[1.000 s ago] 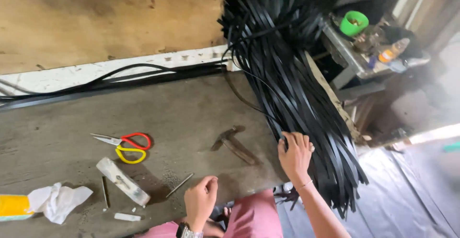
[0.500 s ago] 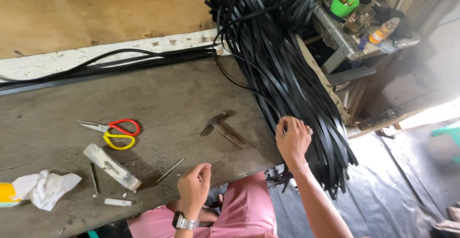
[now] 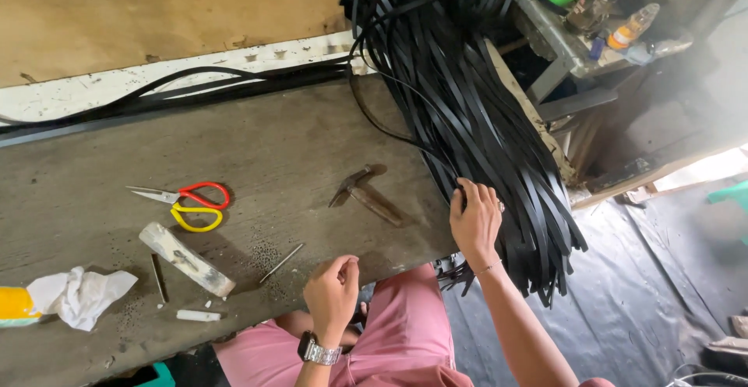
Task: Using a hammer and a punch to create holes or fastenings along a long leather strip on a workbench.
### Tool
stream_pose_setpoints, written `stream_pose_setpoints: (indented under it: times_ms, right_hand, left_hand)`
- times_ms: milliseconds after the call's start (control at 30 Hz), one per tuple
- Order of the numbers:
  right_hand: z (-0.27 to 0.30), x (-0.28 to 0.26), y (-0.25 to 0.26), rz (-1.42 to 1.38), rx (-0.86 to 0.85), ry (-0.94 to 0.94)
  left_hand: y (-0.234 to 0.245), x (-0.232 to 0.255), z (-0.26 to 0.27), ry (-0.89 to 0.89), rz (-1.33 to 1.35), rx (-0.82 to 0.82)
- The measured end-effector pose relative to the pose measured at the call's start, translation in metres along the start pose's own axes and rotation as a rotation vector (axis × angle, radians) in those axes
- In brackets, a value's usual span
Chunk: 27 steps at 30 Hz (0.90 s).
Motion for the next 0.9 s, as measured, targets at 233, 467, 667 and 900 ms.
stream_pose_setpoints:
  times_ms: [233,467,667,900]
  right_hand:
    - [0.006,-0.038,0.044,-0.459,-0.183,-0.261]
    - [0.052,-0.084,0.0,-1.206,-0.797,-0.679]
    - [0.076,-0.126,-0.029,-1.22,-0.985,-0.656]
    - [0.056,-0.17,-0.078,-1.188,-1.078,-0.5]
  left_hand:
    - [-0.009,0.058,-0.007,-0.137,0.259,-0.135]
    - [-0.002,0.09,0.009,-0.01,0.535,-0.349]
    - [0.015,0.055,0.038,0.06,0.469,-0.202]
    - [0.028,0.013,0.073,0.091,0.171,-0.216]
Point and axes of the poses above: each hand's wrist, its own z-axis away from the middle knuckle, its own y-axis out of the back of the hand, x = y × z, the point moved 6 cm from there along -z, towards the middle knuckle, and after that the axes turned 5 degrees about -y, right-handed, at the moved point
